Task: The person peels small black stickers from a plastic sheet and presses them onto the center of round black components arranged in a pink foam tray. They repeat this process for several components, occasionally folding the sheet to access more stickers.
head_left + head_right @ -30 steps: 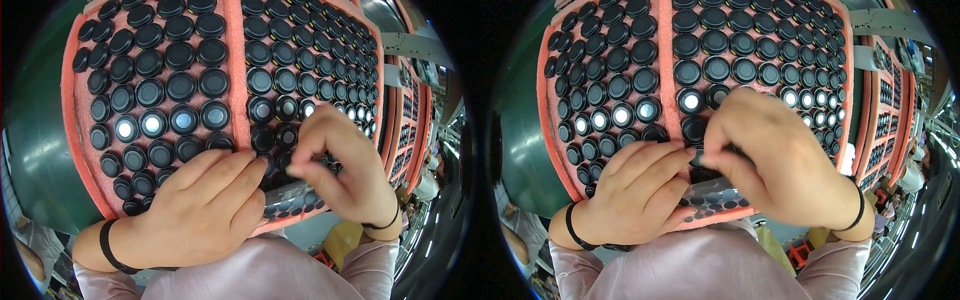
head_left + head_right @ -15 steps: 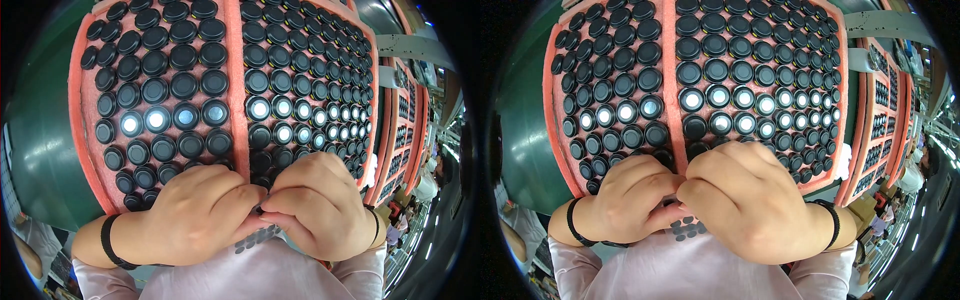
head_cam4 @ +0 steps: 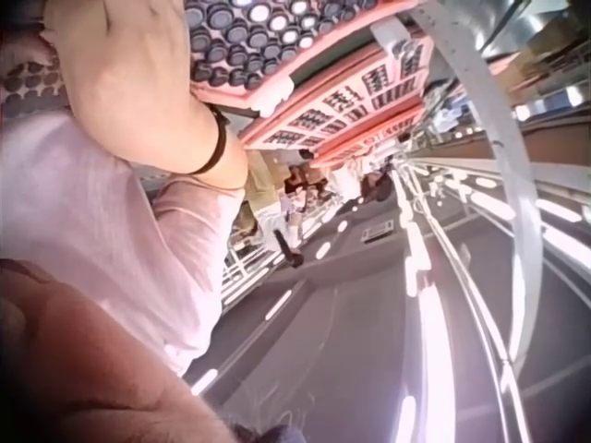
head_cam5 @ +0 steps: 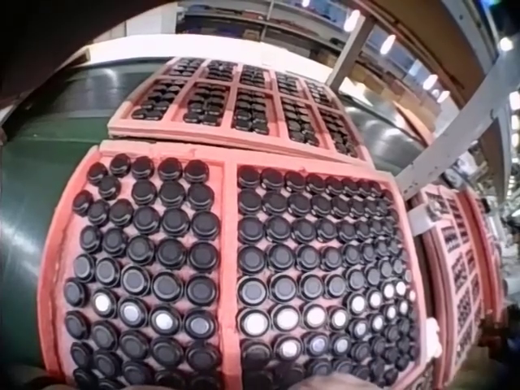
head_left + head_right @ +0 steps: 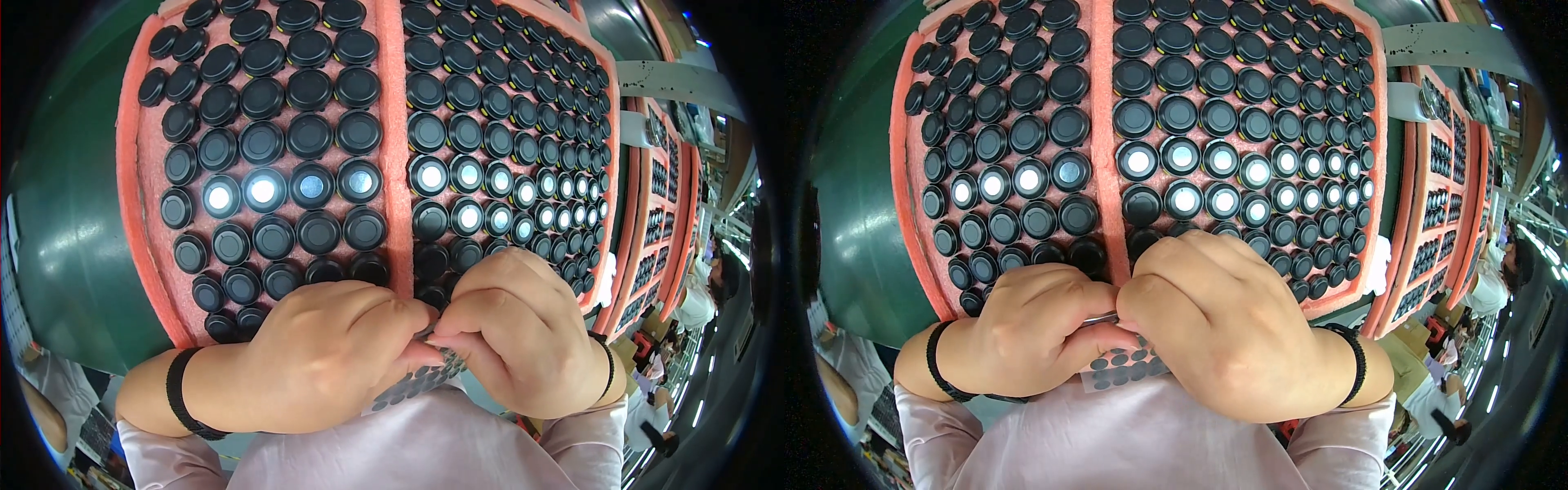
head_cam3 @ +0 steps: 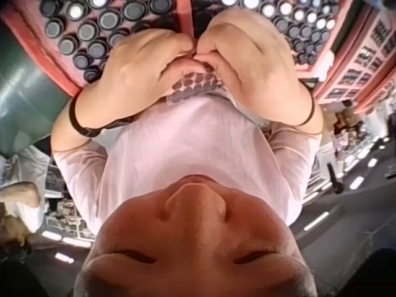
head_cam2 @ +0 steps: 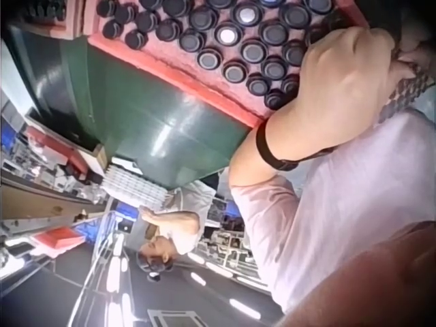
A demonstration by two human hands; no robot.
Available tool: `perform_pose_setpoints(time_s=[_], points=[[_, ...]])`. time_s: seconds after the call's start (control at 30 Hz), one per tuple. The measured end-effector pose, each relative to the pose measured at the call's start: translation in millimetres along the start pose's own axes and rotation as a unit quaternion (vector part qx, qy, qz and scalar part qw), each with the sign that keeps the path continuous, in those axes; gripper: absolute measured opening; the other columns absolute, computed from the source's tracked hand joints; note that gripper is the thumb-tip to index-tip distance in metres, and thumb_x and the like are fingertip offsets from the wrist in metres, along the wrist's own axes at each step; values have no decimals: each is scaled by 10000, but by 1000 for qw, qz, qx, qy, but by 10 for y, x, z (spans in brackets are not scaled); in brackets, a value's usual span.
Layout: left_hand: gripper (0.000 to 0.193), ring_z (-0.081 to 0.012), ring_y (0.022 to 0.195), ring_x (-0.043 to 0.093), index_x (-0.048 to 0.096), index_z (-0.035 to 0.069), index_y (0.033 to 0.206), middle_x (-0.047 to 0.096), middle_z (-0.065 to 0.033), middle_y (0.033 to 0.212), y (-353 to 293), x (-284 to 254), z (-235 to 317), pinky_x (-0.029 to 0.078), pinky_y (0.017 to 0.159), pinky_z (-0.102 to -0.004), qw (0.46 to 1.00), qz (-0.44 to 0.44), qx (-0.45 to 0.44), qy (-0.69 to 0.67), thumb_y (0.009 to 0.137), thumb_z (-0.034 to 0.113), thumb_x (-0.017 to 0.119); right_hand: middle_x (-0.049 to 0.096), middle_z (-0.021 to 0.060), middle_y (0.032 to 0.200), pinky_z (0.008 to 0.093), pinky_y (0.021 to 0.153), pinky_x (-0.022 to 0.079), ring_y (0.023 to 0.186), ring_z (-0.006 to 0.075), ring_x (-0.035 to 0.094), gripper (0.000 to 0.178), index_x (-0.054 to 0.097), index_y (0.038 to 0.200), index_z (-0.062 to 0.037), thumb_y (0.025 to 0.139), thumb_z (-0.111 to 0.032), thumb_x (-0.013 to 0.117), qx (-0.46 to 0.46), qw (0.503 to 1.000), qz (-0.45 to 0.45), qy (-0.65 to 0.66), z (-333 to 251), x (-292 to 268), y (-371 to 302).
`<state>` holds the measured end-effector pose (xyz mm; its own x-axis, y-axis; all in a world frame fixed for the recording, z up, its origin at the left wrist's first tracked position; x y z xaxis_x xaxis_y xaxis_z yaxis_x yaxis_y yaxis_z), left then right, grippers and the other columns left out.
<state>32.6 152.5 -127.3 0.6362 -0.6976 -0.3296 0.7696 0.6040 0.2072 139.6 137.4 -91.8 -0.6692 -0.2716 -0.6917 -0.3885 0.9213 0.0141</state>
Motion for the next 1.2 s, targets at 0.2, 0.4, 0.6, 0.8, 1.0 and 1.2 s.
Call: perform_pose_setpoints(time_s=[0.2,0.4,0.6,0.8,1.0,1.2], points=[[310,-290,675,656,651,3,1010,649,-106,784,8,14,-81,522,593,-390,997,-23,-58,-55,820,185,815,593,91,922,362,682,462,778,262,588,234,658,917,-26,705,-101,723,-50,997,-2,-59,-45,19,-50],[308,-295,709,678,671,8,1016,675,-118,801,18,22,-169,531,609,-387,980,-53,-146,-124,828,198,824,579,79,947,353,720,458,799,252,574,250,657,926,-30,704,-142,683,-72,992,-2,-102,-105,7,-67],[289,-294,691,675,686,7,1005,676,-118,794,10,36,-178,529,607,-389,980,-36,-144,-132,838,202,820,578,74,905,390,683,424,768,269,567,291,656,911,-74,674,-70,824,-18,996,25,-82,-23,-30,-69],[283,-296,669,672,698,-4,1008,678,-124,787,0,32,-172,522,600,-383,982,-22,-135,-134,855,206,809,569,69,923,393,697,418,798,269,563,284,650,905,-84,687,-108,832,-27,995,11,-94,-15,0,-93],[271,-262,678,681,712,1,1035,695,-114,804,3,30,-199,527,605,-354,972,-39,-153,-175,865,192,801,574,67,970,362,793,441,857,246,561,286,678,962,-58,692,-132,737,-94,987,7,-127,-165,-38,-123],[293,-297,665,666,715,-4,1048,673,-121,771,-3,81,-163,515,597,-367,969,-56,-147,-192,889,235,775,564,53,953,385,755,424,850,244,532,196,645,897,-91,797,-161,799,-54,997,-47,21,25,-284,-82]])
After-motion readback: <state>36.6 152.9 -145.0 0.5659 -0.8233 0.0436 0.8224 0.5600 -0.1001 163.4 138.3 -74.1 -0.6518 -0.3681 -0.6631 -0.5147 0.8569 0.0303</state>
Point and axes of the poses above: each hand's wrist, its own y-axis towards the middle knuckle, its own x-axis out of the palm, z = x × y, the point moved 9 cm from there along y, towards the middle knuckle
